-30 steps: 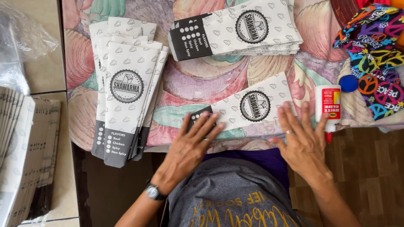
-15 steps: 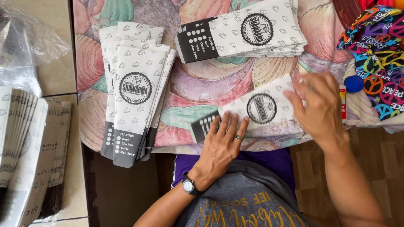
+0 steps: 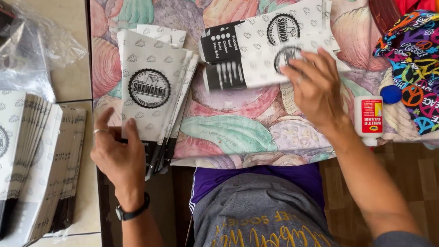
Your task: Applying glue to the edges of paper shawarma wraps and folding them into their final shape.
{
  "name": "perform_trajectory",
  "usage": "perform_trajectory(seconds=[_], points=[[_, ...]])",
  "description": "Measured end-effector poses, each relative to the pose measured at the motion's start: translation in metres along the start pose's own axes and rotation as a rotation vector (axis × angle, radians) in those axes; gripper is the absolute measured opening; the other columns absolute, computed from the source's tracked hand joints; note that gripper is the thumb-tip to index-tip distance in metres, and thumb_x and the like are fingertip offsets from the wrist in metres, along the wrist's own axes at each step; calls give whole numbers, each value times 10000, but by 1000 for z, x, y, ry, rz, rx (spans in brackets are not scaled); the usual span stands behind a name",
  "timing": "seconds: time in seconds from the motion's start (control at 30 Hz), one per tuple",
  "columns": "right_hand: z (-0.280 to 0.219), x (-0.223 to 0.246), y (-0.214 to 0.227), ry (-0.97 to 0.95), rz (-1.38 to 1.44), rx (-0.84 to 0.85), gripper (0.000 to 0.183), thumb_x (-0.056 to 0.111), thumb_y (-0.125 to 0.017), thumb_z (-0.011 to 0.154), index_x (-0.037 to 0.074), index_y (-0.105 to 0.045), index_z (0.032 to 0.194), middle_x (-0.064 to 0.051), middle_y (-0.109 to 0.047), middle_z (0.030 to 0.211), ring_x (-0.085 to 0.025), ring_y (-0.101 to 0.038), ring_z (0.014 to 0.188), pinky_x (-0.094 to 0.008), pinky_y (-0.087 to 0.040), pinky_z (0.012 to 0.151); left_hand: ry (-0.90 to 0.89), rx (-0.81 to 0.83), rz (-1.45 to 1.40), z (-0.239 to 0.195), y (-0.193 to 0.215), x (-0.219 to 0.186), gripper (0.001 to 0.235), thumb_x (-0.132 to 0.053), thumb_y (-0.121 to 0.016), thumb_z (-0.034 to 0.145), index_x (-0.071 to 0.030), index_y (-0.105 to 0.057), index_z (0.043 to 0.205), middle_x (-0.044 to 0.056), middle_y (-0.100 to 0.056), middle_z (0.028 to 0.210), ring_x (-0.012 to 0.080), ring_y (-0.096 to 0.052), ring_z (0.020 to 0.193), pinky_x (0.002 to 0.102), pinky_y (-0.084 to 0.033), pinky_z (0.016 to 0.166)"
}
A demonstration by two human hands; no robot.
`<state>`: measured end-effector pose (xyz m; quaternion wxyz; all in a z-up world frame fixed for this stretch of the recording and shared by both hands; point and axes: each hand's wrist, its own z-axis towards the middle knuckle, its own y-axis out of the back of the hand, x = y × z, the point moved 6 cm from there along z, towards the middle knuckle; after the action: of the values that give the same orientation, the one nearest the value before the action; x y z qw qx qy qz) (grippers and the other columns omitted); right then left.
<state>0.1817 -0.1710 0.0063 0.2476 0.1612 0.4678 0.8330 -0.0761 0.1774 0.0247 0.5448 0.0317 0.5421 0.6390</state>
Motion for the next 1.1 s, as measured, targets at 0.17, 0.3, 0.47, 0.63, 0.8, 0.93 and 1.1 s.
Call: perform_trajectory(seconds=[0.17, 0.3, 0.47, 0.63, 0.8, 0.93, 1.1], points=[[-61, 45, 32, 0, 114, 71, 243, 162, -760, 950, 140, -780, 1191, -110, -731, 1225, -366, -659, 1216, -565, -453, 1123, -220, 0, 315, -7, -29, -28, 412, -67, -829, 924, 41, -689, 1296, 147, -653, 1002, 304, -579, 946, 385, -492, 795], [-87, 11, 76, -252, 321, 54, 364, -36, -828, 932, -30, -719, 1279, -231, -671, 1337, -379, -603, 1263, -482, -460, 1155, -495, 147, -140, -21, -55, -106, 458, 317, -485, 873, 106, -632, 1253, 273, -581, 1204, 317, -606, 1002, 271, -583, 751], [-158, -83, 99, -670, -95, 151, 557, 261, -881, 1015, -108, -731, 1404, -218, -708, 1146, -381, -640, 989, -499, -469, 943, -738, 474, -265, -73, -109, -164, 340, -76, -699, 975, 28, -640, 1293, 281, -595, 1378, 448, -534, 1332, 547, -456, 1135], [-194, -103, 82, -1163, 343, 199, 900, 240, -876, 882, -107, -450, 1595, -135, -624, 985, -183, -587, 806, -320, -524, 685, -830, 514, -87, -93, -131, -176, 319, -206, -703, 968, 10, -712, 1203, 215, -641, 1366, 433, -563, 1289, 540, -485, 1075], [-212, -110, 95, -1170, 1040, -439, 425, 79, -779, 974, 114, -628, 1371, -41, -723, 1222, -139, -746, 1136, -370, -676, 1105, -831, 462, -138, -77, -117, -186, 173, -201, -681, 1002, -32, -698, 1032, 151, -704, 1242, 339, -658, 1083, 446, -573, 778], [-204, -91, 97, -984, 1072, -539, 511, 91, -765, 1002, 95, -476, 1424, -106, -595, 1347, -201, -643, 1285, -475, -654, 1197, -847, 499, -187, -69, -114, -192, 107, -29, -640, 995, 31, -727, 1010, 213, -747, 1151, 354, -733, 1030, 408, -626, 737], [-189, -59, 84, -793, 810, -612, 527, 8, -904, 858, 10, -538, 1237, -169, -642, 1141, -231, -651, 994, -391, -623, 948, -761, 580, -280, -60, -119, -186, 305, 92, -486, 1007, -67, -455, 749, 29, -401, 615, 134, -306, 472, 340, -233, 395]])
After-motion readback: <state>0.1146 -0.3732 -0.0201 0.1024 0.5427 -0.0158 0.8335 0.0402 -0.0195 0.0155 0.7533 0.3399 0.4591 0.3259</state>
